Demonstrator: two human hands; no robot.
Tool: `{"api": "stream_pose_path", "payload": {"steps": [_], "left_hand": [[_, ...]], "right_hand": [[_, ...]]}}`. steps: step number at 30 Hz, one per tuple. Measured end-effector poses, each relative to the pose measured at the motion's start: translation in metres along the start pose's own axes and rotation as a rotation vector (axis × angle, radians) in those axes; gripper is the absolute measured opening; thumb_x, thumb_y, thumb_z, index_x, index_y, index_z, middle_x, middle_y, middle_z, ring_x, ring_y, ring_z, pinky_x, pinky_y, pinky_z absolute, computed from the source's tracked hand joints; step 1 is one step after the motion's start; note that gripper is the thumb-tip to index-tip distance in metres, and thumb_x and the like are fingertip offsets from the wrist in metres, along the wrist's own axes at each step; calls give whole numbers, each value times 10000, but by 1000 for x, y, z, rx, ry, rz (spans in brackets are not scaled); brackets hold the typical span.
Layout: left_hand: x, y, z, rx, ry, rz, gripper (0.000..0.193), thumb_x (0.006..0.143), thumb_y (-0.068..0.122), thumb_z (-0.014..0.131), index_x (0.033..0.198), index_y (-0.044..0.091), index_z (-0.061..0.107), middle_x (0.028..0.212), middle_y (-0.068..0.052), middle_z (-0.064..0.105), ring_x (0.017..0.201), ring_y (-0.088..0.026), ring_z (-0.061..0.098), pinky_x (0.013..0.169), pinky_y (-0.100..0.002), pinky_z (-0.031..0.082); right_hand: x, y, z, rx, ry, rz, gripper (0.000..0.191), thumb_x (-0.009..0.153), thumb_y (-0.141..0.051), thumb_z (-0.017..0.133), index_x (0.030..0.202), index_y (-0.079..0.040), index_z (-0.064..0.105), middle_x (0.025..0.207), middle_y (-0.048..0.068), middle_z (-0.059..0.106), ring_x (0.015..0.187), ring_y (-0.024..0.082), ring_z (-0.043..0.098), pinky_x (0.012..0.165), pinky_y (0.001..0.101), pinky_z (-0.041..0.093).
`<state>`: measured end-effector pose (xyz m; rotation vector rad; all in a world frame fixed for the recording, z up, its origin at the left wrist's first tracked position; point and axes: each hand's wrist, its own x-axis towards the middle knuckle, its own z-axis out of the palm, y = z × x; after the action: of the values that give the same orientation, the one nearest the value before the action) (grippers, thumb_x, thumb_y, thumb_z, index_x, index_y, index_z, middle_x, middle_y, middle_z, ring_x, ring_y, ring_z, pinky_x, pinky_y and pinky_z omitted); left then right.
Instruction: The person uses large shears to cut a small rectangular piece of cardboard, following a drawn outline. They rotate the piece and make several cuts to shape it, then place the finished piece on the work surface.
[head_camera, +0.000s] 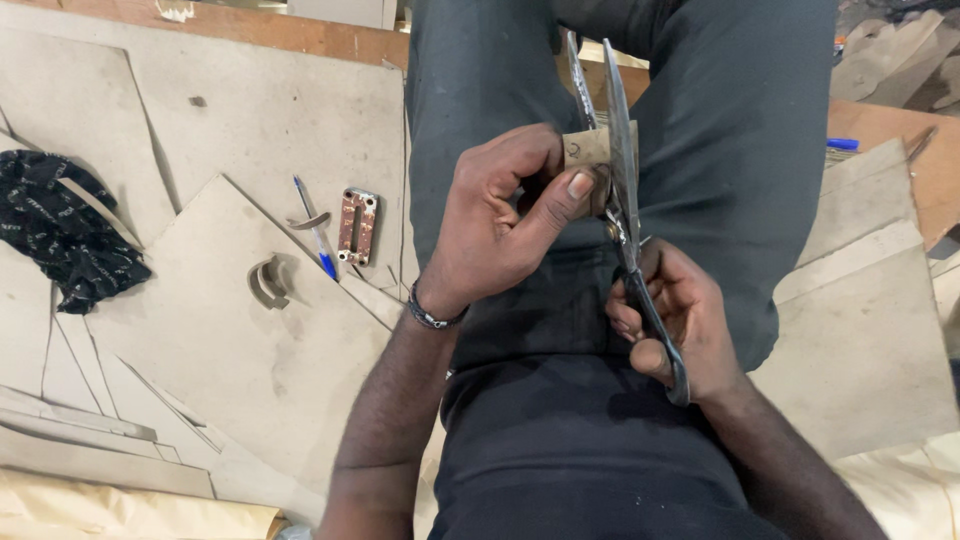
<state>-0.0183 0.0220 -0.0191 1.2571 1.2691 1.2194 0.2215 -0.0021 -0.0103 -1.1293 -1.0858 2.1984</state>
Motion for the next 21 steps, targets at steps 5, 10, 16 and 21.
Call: {"api": "stream_pose_path", "payload": {"steps": [5,10,16,21], "left_hand": [[3,2,-2,16,-13,3,304,1063,215,697,855,29,576,778,-9,522,646,-80,472,565,-264,368],[-6,12,17,-19,134,-93,280,1091,205,669,911,5,593,831,-26,577,710,-86,512,630,-262,424],[-13,16,38,119,287,13,182,1110,174,645,993,36,625,880,-36,635,852,-143,570,763,-280,483],[-6,18,17,261,147,107,129,1065,158,685,1010,58,624,852,-39,602,799,-193,528,755,-326,431]], "right_hand": [[-3,-1,-5,32,-17,20,773,679,-667,901,968,-73,498,720,-38,502,629,35,484,559,190,411],[-2,-3,-5,19,-4,53,832,671,-732,866,1003,-58,509,735,-29,505,636,42,502,559,201,428],[-2,-14,-2,-24,4,83,917,659,-834,797,1034,-48,510,779,-5,521,674,55,510,594,218,447],[0,-16,-8,167,53,325,915,629,-801,819,991,-18,514,693,47,477,619,121,477,556,284,426]]}}
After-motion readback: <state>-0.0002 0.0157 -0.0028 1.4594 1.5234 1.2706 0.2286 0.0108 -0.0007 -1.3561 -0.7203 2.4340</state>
